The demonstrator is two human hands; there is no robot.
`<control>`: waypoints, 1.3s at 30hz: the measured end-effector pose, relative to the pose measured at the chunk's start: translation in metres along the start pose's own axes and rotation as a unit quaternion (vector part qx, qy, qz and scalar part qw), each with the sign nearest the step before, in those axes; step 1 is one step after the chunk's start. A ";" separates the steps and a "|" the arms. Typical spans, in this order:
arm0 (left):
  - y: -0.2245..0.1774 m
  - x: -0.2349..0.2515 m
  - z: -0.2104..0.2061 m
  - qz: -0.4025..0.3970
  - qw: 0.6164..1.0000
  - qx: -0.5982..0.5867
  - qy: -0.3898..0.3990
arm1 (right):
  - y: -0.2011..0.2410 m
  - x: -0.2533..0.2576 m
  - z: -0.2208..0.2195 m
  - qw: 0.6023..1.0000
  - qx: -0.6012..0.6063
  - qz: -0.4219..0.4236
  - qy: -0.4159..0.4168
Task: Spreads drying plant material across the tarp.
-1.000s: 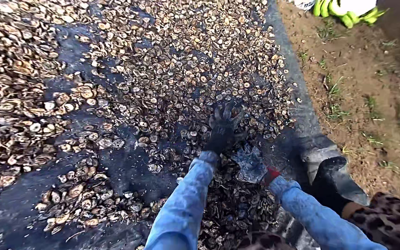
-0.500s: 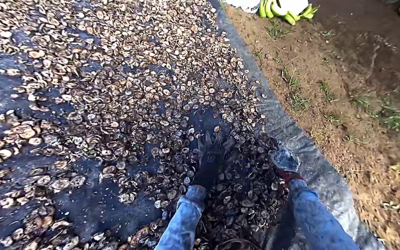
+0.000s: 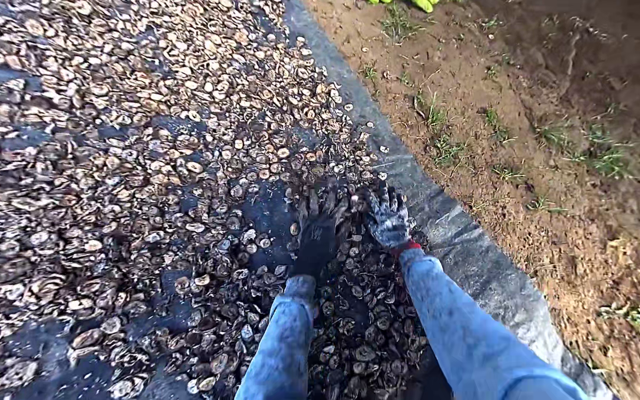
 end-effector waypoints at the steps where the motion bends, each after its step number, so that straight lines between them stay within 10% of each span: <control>1: 0.001 -0.016 0.003 0.017 1.000 0.003 0.020 | 0.001 0.022 -0.005 1.000 0.004 0.006 0.003; 7: -0.067 -0.115 0.034 -0.040 0.996 -0.063 0.040 | 0.010 0.067 -0.001 0.998 0.025 -0.036 0.053; 15: -0.029 -0.098 0.056 0.018 0.999 0.020 -0.039 | 0.017 -0.222 0.043 0.993 0.010 0.104 0.058; 19: -0.006 -0.178 0.100 0.106 0.989 0.098 -0.029 | -0.015 -0.185 0.042 0.998 -0.037 0.042 0.004; 24: -0.077 -0.239 0.038 0.039 0.997 -0.009 0.064 | -0.005 -0.089 0.021 0.999 -0.006 0.037 0.025; 31: -0.064 -0.061 0.027 -0.030 0.997 0.000 -0.076 | -0.016 0.021 0.001 0.999 -0.015 0.028 -0.001; 35: -0.043 0.065 0.004 -0.043 0.998 0.025 -0.047 | -0.024 -0.047 0.023 0.998 0.024 0.034 0.049; 39: -0.064 0.077 -0.041 -0.117 0.991 0.003 0.064 | -0.065 -0.115 0.046 0.999 0.014 -0.037 0.037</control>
Point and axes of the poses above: each hand's wrist, its own x-axis towards the middle knuckle, its own z-axis out of the back of the hand, y = z × x, the point moved 9 cm from there along x, towards the middle knuckle, and after that the axes turned 9 degrees about -y, right-handed, at the moved point
